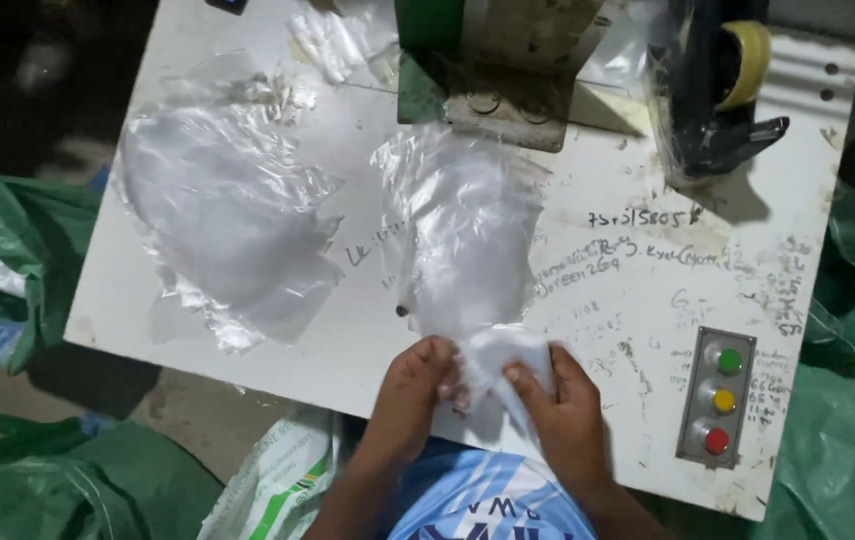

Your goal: Folding and stacking thin plastic bags at a packaging workstation

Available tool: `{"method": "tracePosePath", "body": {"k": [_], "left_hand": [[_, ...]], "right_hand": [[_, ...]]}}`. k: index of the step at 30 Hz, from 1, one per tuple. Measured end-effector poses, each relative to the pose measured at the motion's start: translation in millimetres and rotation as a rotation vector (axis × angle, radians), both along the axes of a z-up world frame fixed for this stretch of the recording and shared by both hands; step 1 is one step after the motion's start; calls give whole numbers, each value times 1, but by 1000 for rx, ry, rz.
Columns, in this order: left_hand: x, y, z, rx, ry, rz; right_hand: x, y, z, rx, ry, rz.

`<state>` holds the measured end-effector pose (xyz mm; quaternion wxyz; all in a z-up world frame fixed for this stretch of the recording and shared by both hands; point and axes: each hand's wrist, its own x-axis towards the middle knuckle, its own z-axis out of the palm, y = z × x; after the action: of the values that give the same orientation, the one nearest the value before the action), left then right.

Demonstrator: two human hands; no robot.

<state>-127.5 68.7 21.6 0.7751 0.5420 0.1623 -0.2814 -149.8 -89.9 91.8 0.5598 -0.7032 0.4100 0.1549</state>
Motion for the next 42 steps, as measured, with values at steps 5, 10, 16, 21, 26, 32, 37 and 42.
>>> {"method": "tracePosePath", "body": {"k": [5,10,16,21,26,32,37,42], "left_hand": [[-13,-24,-15,406,-316,214],[-1,-29,5,964,-1335,35],[-1,-36,-6,1219,-1407,-8],[-32,-68,11,668,-1169,-188],[-20,-78,13,741,-1352,-217],[-14,-73,-7,854,-1461,-431],[-13,-87,-26,1138,-1514,-778],[6,-93,-23,960,-1458,-564]], "right_hand": [[-23,-4,-43,-255,-182,428],[-6,-10,-27,-238,-57,815],[-1,-30,-1,699,-154,-190],[-73,-60,-113,-234,78,653],[-24,-78,-27,64,-26,78],[-34,-103,-58,-138,-300,-86],[-24,-98,-42,-195,7,157],[-21,-114,-72,-338,-319,478]]}}
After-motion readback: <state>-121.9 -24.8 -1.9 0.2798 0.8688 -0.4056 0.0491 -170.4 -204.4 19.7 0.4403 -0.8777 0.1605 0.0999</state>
